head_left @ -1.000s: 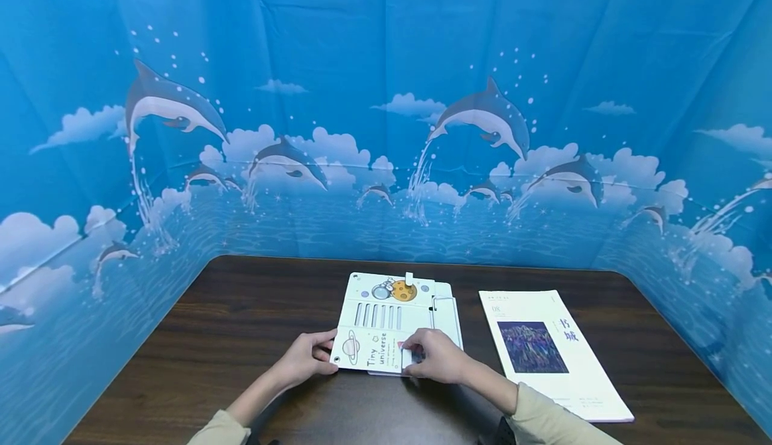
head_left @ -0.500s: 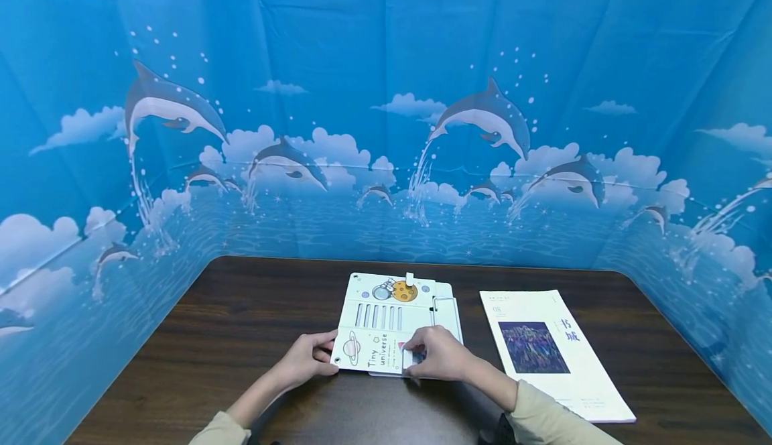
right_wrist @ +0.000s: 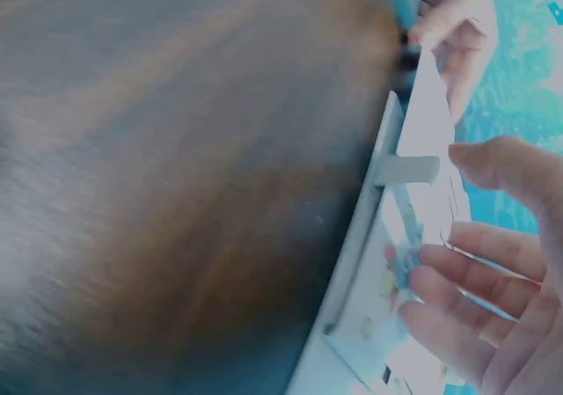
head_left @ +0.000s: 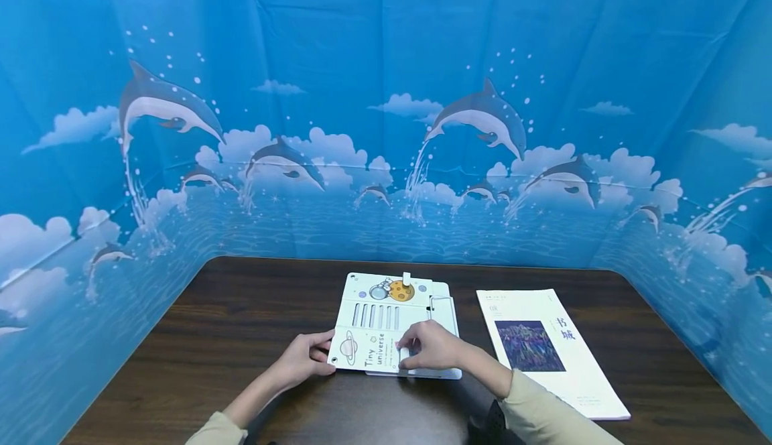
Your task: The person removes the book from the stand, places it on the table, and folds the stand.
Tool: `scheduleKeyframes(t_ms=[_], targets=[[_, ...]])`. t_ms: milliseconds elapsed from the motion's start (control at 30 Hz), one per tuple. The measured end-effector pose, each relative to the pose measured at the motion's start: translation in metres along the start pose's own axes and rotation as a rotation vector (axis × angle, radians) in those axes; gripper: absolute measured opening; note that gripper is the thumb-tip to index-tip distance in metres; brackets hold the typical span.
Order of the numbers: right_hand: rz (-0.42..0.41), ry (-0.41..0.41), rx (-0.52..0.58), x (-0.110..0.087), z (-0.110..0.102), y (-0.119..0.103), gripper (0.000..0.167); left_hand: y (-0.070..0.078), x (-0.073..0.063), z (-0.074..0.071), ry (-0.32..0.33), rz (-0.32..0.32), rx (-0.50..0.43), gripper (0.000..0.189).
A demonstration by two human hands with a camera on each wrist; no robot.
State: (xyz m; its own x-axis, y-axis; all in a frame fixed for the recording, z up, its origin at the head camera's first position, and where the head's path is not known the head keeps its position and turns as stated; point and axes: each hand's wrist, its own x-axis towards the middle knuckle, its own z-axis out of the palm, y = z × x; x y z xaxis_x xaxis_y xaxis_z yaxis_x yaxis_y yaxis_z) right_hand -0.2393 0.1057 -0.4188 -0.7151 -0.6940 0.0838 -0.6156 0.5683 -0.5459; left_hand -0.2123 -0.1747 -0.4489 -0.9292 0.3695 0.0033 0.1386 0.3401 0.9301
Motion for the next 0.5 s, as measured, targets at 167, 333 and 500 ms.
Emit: scheduleKeyframes(t_ms=[167, 333, 500], targets=[[0.009, 0.018, 0.022, 0.014, -0.009, 0.008, 0.031, -0.001, 0.000, 0.000, 0.000, -0.005, -0.004, 0.069], [0.093, 0.130, -0.030, 0.027, -0.015, 0.025, 0.037, -0.003, 0.000, 0.000, 0.000, -0.005, -0.004, 0.069], [0.216, 0.190, -0.061, 0.039, -0.020, 0.044, 0.046, -0.002, 0.001, -0.001, 0.012, -0.001, 0.015, 0.069]])
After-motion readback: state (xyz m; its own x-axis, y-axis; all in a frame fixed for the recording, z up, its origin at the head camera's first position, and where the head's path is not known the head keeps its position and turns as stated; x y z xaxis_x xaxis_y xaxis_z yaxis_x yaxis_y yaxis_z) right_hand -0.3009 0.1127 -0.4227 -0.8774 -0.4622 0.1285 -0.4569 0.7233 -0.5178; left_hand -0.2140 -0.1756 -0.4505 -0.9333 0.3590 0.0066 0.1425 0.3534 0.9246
